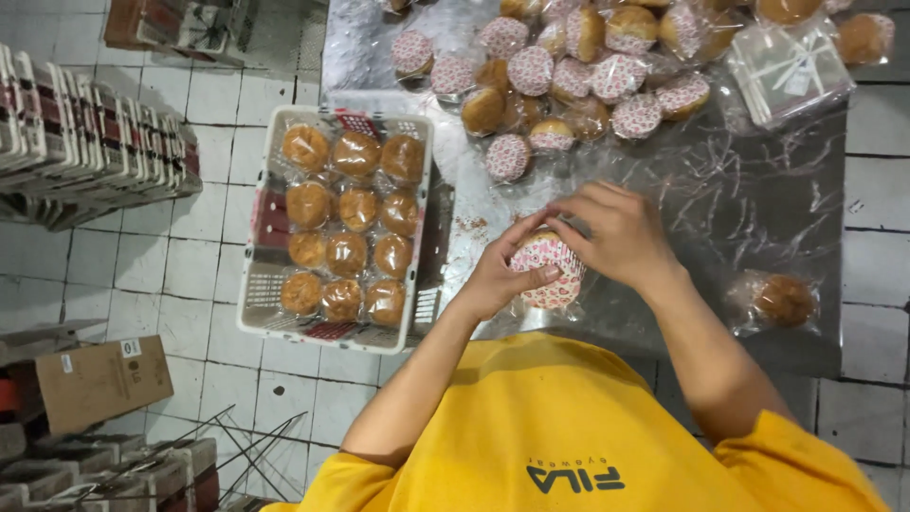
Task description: The person picks up baked goods from a metal table and places them into plastic bags, then arranges the bagged items into a white plastic basket.
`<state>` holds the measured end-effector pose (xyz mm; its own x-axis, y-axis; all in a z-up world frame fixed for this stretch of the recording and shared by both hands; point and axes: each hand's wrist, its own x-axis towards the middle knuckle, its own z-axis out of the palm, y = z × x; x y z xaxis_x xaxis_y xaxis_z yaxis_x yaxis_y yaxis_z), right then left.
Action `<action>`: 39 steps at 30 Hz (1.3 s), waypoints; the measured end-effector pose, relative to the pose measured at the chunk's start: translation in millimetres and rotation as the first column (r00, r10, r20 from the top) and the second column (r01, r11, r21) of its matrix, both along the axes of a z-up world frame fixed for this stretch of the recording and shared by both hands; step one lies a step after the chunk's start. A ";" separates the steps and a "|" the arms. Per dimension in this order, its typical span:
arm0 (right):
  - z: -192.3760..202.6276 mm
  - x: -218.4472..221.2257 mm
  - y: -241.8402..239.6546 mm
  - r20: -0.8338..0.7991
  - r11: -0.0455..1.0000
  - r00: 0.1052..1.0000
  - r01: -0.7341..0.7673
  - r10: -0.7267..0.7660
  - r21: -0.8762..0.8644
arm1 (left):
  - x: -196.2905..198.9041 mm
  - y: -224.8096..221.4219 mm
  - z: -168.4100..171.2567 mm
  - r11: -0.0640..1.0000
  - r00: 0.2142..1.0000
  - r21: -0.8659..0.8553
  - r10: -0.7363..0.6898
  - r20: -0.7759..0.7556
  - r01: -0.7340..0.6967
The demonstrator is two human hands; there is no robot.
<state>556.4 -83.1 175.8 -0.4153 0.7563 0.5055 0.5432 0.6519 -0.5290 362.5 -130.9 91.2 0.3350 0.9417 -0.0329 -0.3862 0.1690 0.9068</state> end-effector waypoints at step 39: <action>-141.7 64.4 -23.6 -0.695 0.545 0.568 -0.445 -0.442 -0.711 | 42.2 34.3 17.5 0.969 0.950 -0.234 0.000 -0.312 -0.076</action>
